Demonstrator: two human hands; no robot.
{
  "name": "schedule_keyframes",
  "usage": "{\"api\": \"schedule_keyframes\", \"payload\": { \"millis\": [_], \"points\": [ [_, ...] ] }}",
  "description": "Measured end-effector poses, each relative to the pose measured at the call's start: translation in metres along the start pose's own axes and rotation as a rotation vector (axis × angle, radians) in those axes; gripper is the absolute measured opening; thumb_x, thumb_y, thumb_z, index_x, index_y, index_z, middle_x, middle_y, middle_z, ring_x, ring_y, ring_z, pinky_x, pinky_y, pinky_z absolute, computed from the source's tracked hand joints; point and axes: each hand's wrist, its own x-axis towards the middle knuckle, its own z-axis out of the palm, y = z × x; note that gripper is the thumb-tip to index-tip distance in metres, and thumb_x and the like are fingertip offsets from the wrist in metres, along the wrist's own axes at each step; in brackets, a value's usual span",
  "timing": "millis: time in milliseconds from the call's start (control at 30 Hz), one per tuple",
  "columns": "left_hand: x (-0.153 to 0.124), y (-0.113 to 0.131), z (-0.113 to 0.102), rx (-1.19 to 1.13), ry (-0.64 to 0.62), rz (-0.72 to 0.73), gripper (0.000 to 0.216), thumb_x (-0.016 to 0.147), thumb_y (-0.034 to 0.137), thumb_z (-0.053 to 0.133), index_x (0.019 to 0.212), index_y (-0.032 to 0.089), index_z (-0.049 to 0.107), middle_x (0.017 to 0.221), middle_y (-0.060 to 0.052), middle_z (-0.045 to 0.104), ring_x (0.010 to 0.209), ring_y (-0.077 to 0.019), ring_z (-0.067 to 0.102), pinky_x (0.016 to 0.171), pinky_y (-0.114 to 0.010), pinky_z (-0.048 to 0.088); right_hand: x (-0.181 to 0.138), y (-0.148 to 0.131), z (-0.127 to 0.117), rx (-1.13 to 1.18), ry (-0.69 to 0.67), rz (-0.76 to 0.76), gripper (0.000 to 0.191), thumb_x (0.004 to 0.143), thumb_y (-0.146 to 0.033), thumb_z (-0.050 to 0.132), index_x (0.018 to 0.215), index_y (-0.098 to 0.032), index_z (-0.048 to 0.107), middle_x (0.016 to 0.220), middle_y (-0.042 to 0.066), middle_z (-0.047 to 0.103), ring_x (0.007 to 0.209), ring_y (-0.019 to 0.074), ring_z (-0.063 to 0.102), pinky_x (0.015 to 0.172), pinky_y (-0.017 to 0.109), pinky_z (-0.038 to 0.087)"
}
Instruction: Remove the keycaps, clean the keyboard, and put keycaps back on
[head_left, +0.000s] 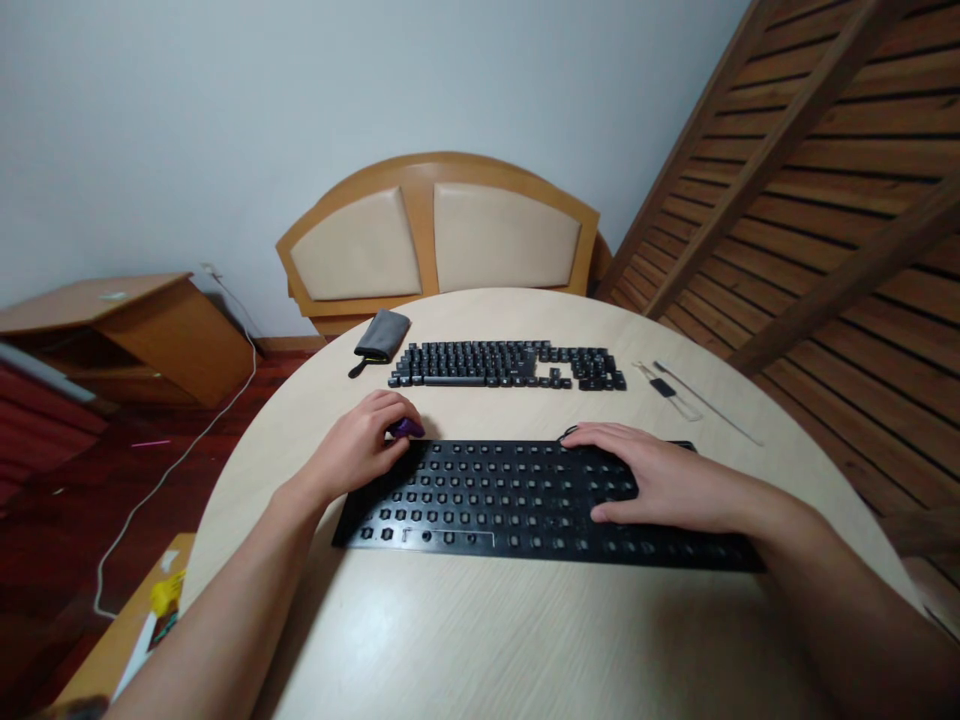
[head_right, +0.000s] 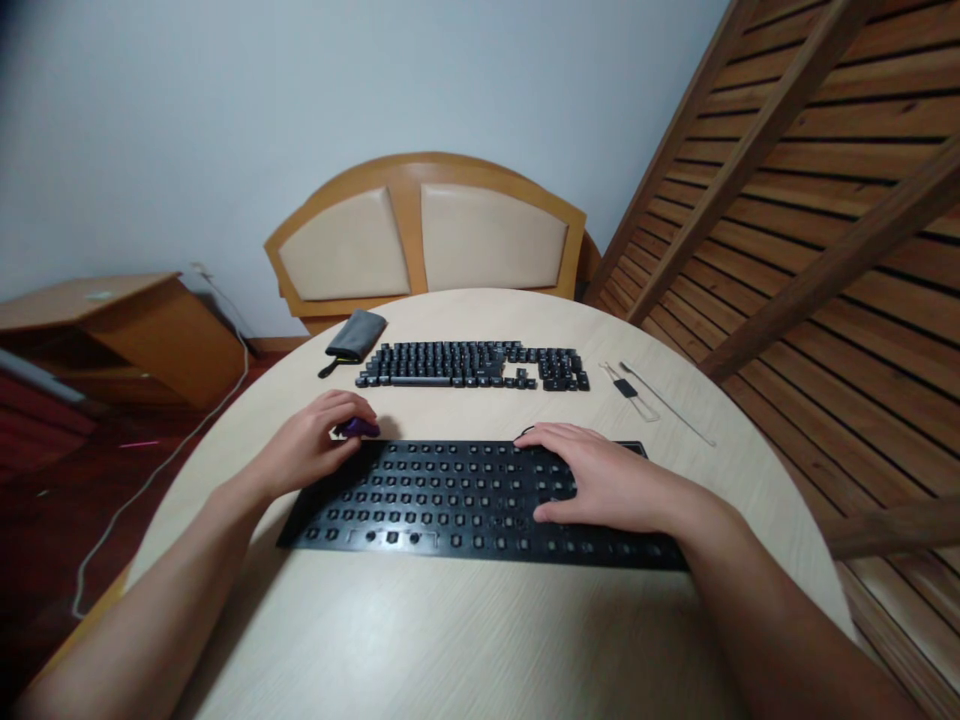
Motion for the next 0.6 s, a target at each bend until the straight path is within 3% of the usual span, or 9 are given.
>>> {"api": "schedule_keyframes", "payload": {
  "millis": [300, 433, 600],
  "points": [
    [-0.0017, -0.0001, 0.0, -0.05, -0.059, 0.037, 0.026, 0.079, 0.01, 0.052, 0.097, 0.021, 0.066, 0.106, -0.006, 0.07, 0.107, -0.0258, 0.061, 0.097, -0.046, 0.053, -0.0051, 0.0083, -0.0051, -0.043, -0.004, 0.07, 0.082, 0.071, -0.045, 0.077, 0.146, -0.023, 0.051, 0.15, 0.012, 0.053, 0.134, 0.0398, 0.052, 0.116, 0.058, 0.039],
    [-0.0003, 0.0007, 0.0025, -0.046, -0.122, 0.077, 0.03, 0.081, 0.008, 0.053, 0.102, 0.023, 0.068, 0.107, -0.006, 0.07, 0.109, -0.0264, 0.06, 0.097, -0.047, 0.053, -0.0042, 0.0089, -0.0056, -0.063, -0.031, 0.031, 0.078, 0.074, -0.045, 0.074, 0.145, -0.022, 0.052, 0.149, 0.013, 0.053, 0.135, 0.0387, 0.051, 0.117, 0.058, 0.038],
    [-0.0004, 0.0019, 0.0013, 0.037, -0.082, 0.059, 0.028, 0.081, 0.007, 0.054, 0.102, 0.022, 0.068, 0.106, -0.007, 0.068, 0.108, -0.0271, 0.059, 0.093, -0.047, 0.056, -0.0037, 0.0084, -0.0058, -0.065, -0.024, 0.029, 0.075, 0.074, -0.044, 0.074, 0.143, -0.023, 0.054, 0.146, 0.013, 0.056, 0.133, 0.039, 0.053, 0.115, 0.058, 0.04]
  ]
}}
